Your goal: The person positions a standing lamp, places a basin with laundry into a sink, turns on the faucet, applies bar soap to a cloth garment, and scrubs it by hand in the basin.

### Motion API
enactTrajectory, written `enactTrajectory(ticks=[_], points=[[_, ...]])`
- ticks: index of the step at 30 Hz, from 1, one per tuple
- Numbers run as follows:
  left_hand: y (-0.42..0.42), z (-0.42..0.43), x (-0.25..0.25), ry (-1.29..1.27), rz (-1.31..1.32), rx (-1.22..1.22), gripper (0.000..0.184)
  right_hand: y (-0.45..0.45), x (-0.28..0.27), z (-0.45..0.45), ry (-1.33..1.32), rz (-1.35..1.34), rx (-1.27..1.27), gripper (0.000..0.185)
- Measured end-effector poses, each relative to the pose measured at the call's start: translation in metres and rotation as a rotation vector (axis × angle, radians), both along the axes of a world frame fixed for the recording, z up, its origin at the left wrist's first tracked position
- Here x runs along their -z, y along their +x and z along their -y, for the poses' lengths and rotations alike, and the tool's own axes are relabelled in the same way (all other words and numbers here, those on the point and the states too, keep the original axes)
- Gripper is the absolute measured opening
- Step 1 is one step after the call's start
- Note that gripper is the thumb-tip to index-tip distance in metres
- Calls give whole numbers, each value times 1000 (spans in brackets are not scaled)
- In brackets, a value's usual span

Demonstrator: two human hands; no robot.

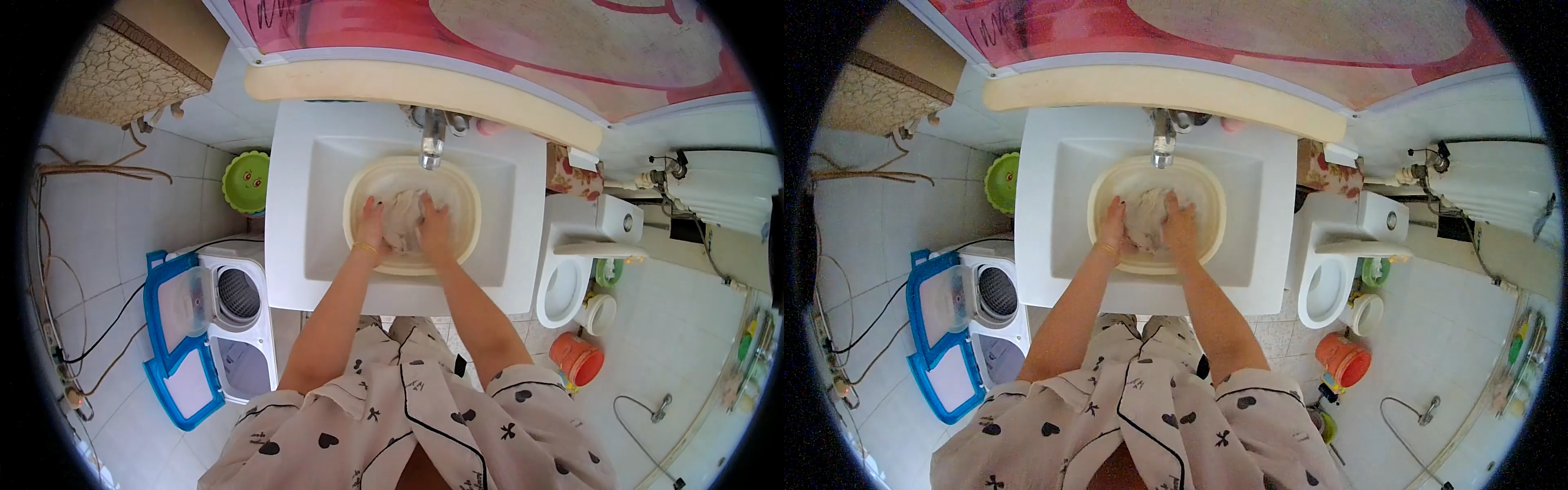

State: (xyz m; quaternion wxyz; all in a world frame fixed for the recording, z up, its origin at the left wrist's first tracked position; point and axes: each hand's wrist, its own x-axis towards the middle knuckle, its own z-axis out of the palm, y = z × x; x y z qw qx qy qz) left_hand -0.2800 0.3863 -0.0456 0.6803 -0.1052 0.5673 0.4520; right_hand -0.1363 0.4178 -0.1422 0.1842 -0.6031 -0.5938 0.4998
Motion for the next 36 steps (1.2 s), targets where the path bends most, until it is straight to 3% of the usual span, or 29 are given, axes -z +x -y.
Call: enactTrajectory(ticks=[1, 2, 4, 7, 10, 13, 19, 22, 25, 28, 30, 34, 36], points=[[0, -5, -17, -57, 234, -51, 60, -9, 2, 4, -126, -206, 92, 53], [0, -2, 4, -23, 318, -61, 57, -17, 4, 7, -250, -403, 200, 49], [0, 7, 68, 47, 487, -80, 54, -35, 0, 21, -401, -475, 193, 45], [0, 11, 78, 279, 329, -54, 52, -53, -29, 44, -183, -169, -15, 34], [3, 13, 91, 494, 146, 147, 46, -63, -124, 59, 43, -16, -182, 25], [19, 15, 83, 546, 459, -313, 41, -69, -132, 62, 209, 234, -243, 22], [26, 13, 55, 171, 361, -172, 35, -55, -107, 13, 413, 601, -222, 21], [35, 9, 23, 315, 186, -117, 36, -42, -89, -15, 402, 603, -169, 21], [23, 4, 34, 176, 226, -157, 22, -20, -66, -30, 332, 623, -193, 25], [-2, 10, 64, 190, -27, -145, 36, -6, -30, -26, 498, 664, -229, 30], [-6, 9, 79, 104, -199, -120, 41, -1, -6, -12, 631, 706, -227, 42], [9, 11, 41, 143, -687, 62, 51, -13, -4, 16, 605, 608, -590, 63], [3, 12, 46, 168, -697, 90, 51, 0, -16, 3, 619, 552, -850, 67]])
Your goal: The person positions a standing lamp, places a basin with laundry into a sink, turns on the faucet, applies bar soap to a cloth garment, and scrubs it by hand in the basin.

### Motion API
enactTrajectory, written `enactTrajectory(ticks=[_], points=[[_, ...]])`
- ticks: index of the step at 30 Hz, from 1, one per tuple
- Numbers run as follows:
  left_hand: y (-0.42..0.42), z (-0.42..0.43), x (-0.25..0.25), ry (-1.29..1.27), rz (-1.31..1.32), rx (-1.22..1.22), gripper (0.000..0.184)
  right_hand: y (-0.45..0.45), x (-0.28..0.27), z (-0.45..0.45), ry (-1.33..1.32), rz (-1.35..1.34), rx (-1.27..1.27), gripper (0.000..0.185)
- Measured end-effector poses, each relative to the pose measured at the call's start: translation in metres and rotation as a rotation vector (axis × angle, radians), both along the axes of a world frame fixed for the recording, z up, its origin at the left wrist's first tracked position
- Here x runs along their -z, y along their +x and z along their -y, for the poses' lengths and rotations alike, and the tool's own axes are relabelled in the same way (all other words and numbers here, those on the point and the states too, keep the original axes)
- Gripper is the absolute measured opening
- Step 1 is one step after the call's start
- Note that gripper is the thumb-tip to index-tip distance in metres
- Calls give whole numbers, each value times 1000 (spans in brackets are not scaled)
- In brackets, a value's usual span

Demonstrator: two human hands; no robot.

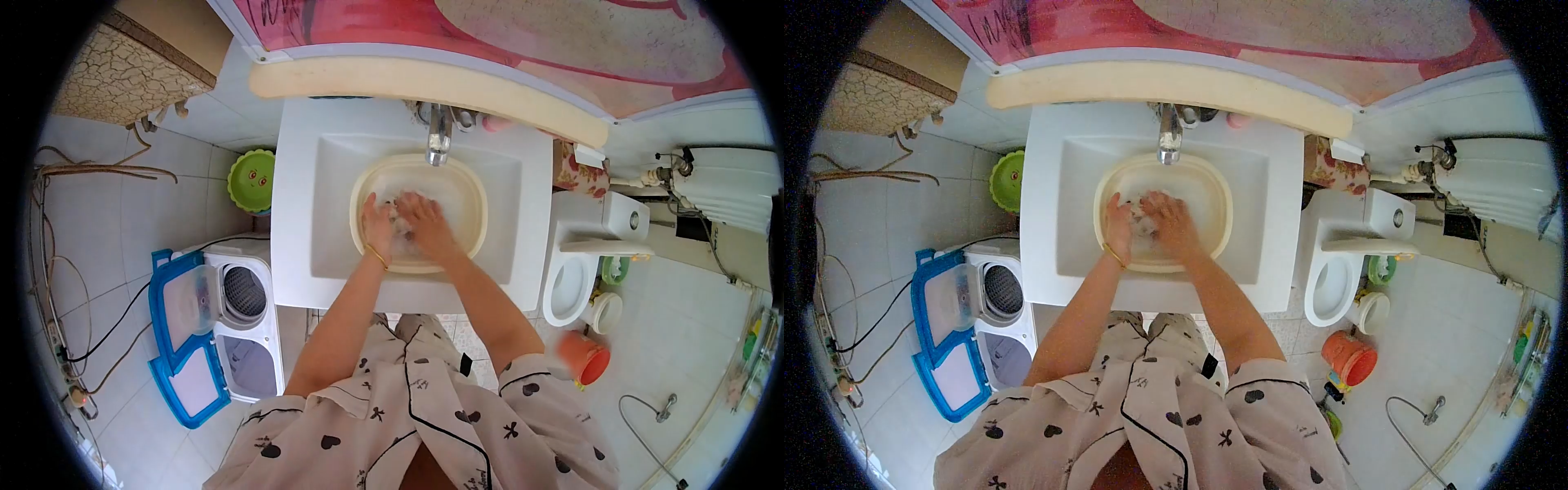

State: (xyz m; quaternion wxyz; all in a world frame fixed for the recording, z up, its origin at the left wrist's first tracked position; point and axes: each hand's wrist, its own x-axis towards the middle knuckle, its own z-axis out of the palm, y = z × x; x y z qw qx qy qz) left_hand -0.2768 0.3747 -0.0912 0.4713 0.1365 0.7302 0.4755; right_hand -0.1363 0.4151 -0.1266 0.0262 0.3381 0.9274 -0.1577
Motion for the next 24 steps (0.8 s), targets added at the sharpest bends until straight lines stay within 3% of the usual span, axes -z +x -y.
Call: enactTrajectory(ticks=[3, 6, 9, 12, 15, 16, 19, 21, 24], points=[[-1, 1, 2, -8, 82, -17, 51, -1, 7, -7, -127, 24, 411, 73], [1, 5, 3, 29, 231, -85, 52, -5, -14, 13, -32, 101, 143, 69], [0, 4, 7, 37, 323, -117, 51, 8, -36, -6, -267, 108, 86, 67], [2, 5, 13, 21, 494, -196, 50, 10, -2, -4, 74, 23, 399, 66], [5, -1, -18, -147, 734, -240, 48, 0, 36, 10, -381, -268, 713, 55], [6, -3, -29, -231, 815, -242, 47, -6, 22, 11, -537, -367, 722, 51], [-3, 6, 15, -51, 1149, -157, 41, -19, -42, 11, -949, -627, 743, 42], [-3, 3, 6, -24, 1056, -64, 39, -25, -89, 12, -1153, -749, 778, 40], [5, 0, 2, 80, 992, -29, 31, -20, -112, 8, -1160, -960, 977, 38]])
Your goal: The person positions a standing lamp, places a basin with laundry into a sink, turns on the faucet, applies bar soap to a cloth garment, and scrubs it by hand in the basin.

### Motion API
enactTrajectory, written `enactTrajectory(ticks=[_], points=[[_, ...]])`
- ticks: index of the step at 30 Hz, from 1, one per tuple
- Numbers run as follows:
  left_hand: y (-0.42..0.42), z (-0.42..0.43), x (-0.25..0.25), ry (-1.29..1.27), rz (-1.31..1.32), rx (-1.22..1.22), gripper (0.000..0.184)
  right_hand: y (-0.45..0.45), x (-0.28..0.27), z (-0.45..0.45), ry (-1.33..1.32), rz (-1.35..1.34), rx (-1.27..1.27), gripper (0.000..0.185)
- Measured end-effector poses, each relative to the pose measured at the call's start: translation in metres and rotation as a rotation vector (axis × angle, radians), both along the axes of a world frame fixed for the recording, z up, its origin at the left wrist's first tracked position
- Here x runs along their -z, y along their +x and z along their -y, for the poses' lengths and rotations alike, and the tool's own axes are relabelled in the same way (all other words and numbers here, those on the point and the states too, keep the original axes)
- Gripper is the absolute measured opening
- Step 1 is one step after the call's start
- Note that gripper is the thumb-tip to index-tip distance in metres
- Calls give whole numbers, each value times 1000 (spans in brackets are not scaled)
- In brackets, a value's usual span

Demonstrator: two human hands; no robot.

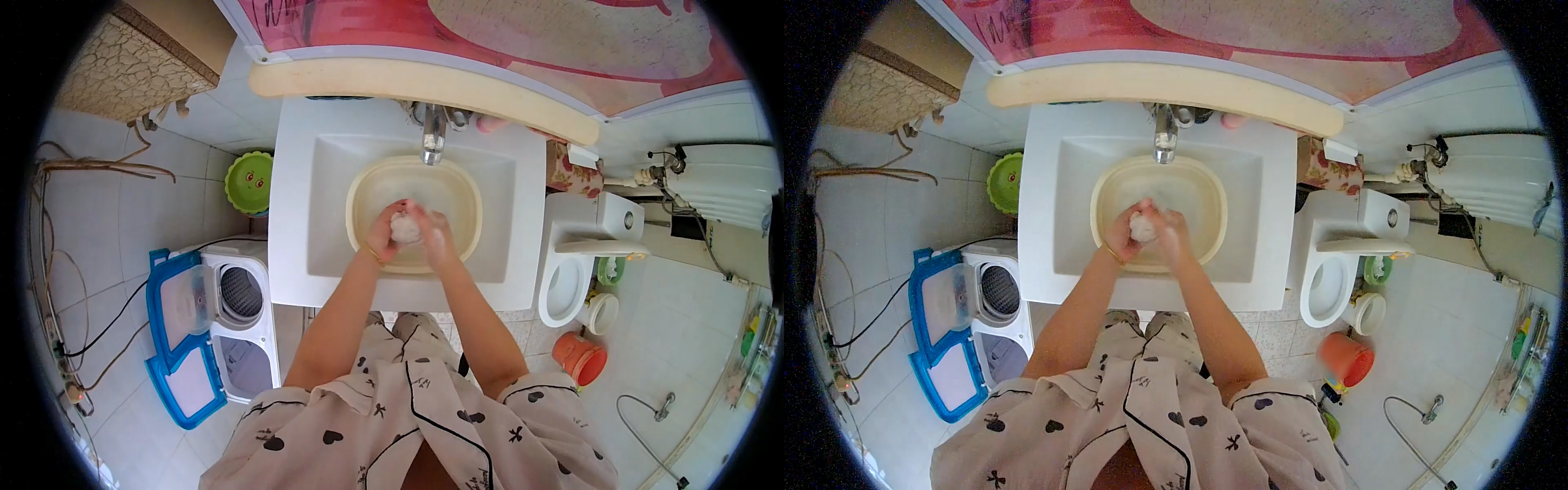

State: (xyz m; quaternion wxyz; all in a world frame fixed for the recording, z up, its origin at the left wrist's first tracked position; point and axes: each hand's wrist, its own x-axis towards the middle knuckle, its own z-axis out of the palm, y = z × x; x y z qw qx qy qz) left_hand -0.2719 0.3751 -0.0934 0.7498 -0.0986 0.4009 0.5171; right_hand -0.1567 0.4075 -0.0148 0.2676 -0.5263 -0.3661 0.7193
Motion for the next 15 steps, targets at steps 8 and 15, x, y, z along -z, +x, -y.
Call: enactTrajectory(ticks=[8, 15], points=[[47, 2, -45, 478, -974, 21, 16, 13, 87, -18, -417, -519, 455, 21], [48, 4, -84, 682, -1590, 393, 39, 22, 106, -10, -199, -698, 200, 26]])
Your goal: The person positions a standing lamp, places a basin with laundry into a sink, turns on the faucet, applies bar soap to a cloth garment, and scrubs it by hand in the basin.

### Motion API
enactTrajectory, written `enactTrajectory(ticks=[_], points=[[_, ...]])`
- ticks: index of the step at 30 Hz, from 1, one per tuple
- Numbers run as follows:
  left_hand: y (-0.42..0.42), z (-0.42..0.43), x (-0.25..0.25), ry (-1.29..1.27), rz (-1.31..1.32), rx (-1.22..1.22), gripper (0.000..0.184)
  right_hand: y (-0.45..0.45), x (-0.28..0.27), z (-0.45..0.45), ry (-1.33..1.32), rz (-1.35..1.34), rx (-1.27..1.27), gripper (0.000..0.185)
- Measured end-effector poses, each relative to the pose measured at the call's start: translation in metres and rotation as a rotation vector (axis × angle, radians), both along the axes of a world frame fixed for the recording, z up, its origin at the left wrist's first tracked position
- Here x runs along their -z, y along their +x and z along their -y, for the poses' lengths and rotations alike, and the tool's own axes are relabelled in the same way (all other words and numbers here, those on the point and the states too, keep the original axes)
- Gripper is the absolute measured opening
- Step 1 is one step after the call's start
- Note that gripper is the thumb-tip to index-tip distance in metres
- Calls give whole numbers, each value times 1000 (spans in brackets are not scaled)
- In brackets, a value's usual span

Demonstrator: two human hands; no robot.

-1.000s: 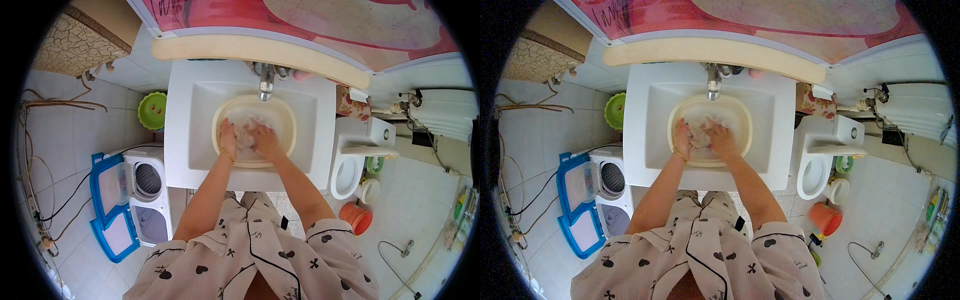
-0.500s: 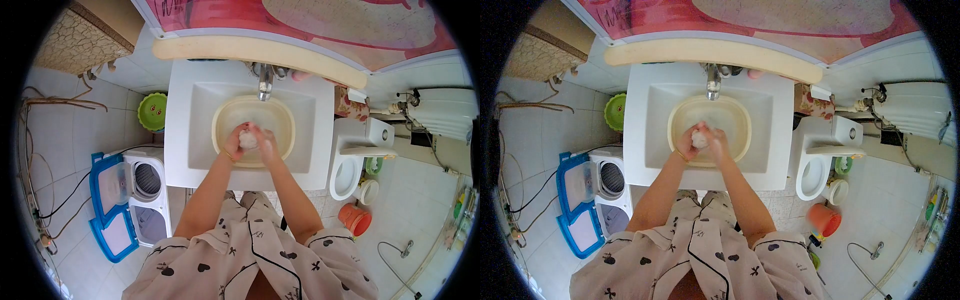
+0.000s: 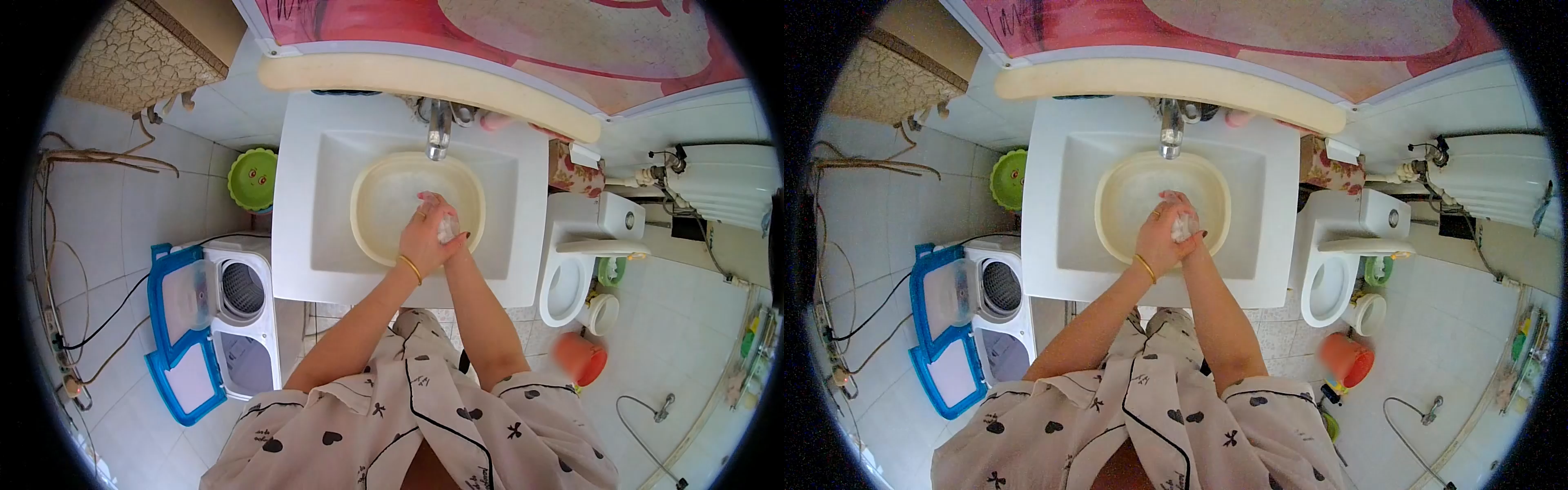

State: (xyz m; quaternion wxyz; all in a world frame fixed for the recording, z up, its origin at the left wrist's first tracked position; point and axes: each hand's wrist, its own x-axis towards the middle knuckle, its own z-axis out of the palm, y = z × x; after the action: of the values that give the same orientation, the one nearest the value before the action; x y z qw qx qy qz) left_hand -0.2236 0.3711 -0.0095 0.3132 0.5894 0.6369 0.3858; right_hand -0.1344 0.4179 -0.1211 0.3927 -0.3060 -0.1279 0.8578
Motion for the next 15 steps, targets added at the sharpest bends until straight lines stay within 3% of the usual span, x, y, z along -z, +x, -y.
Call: enactTrajectory(ticks=[1, 4, 7, 10, 13, 15], points=[[0, -1, 4, 11, -42, 2, 49, -4, -26, -1, 24, 55, -12, 29], [5, -6, -1, 41, 86, -234, 36, -18, -73, 5, -21, 3, -112, 36], [2, -12, 13, 90, 296, -431, 38, -32, -108, 12, -127, 15, 104, 32], [-3, -13, 19, 57, 456, -490, 37, -41, -111, 20, 67, 309, 172, 18], [4, -14, -2, -151, 1468, -642, 35, -47, -115, 23, 279, 415, 269, 14], [-5, -8, 32, -310, 1731, -515, 34, -41, -108, 26, 533, 549, 227, 20]])
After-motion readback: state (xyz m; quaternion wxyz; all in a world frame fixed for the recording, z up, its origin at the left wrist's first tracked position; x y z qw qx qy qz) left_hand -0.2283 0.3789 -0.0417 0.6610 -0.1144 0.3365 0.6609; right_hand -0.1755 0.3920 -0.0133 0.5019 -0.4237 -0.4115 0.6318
